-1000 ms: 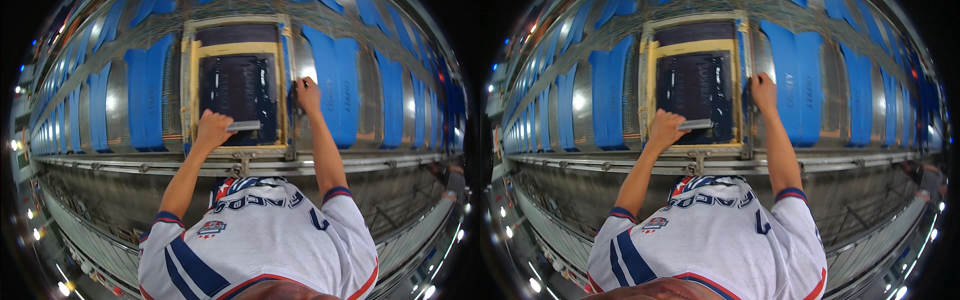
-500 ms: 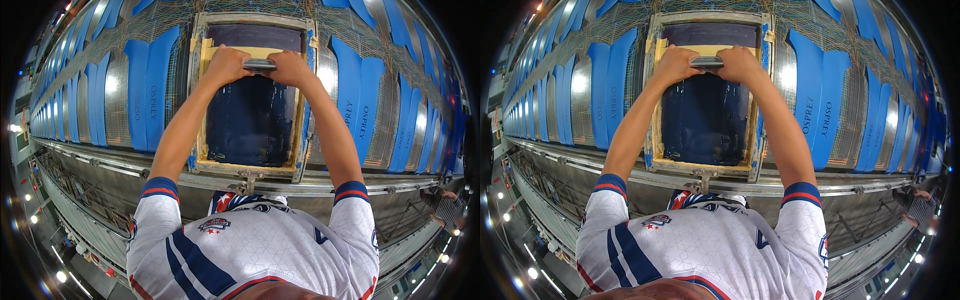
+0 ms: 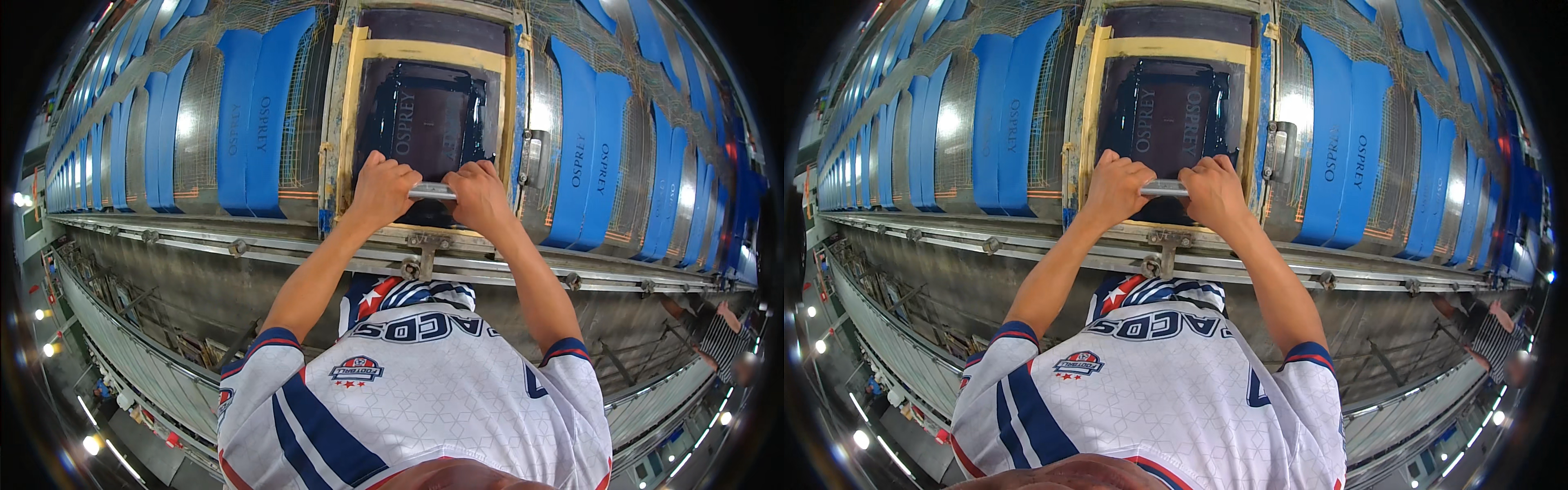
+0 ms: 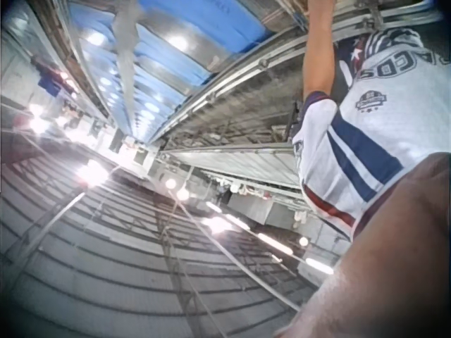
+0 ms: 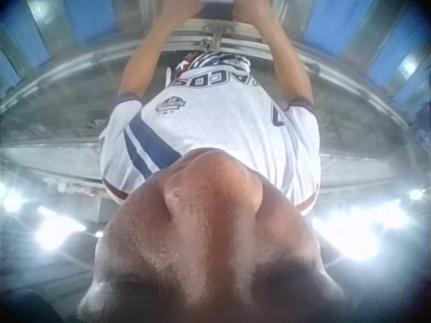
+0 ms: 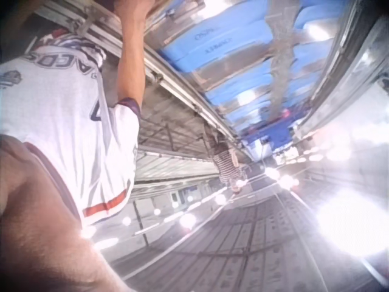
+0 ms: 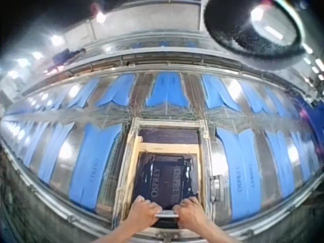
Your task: The person uses a squeegee to pull dark ink across a screen-printing frame repeatedly, applying ink to a garment positioned beneath the screen. The person then lifts the screen and moves to a nearby workbench.
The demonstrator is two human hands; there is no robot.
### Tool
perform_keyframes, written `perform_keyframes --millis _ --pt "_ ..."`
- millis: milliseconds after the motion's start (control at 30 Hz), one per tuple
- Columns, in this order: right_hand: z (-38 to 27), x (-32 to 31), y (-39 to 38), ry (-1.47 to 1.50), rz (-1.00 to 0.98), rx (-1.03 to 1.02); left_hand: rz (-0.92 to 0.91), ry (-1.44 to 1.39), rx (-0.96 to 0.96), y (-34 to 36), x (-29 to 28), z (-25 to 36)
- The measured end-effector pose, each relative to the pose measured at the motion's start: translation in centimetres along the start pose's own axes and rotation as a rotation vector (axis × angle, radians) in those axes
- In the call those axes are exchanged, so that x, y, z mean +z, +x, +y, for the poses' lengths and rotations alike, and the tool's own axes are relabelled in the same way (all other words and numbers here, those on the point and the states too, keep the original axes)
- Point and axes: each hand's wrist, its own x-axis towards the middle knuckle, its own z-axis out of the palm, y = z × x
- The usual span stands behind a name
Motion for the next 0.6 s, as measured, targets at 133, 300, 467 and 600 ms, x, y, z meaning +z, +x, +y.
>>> perform_keyframes --millis 133,300,467,600 --pt "3.4 -2.7 5.4 -0.101 -0.052 0.004 -0.088 0.144 0.018 6.3 -1.6 -2.6" --pt "10.5 -4.9 15.4 -0.103 -0.153 0.093 -0.111 0.071 -0.009 16.4 -2.2 -9.1" --pt "11.9 -5.7 18.0 -0.008 -0.202 0.200 -0.147 0.106 -0.039 19.6 -1.9 -11.0" --pt "11.6 -5.1 16.9 -0.027 -0.150 0.170 -0.115 0.058 -0.040 18.6 -1.5 -10.4"
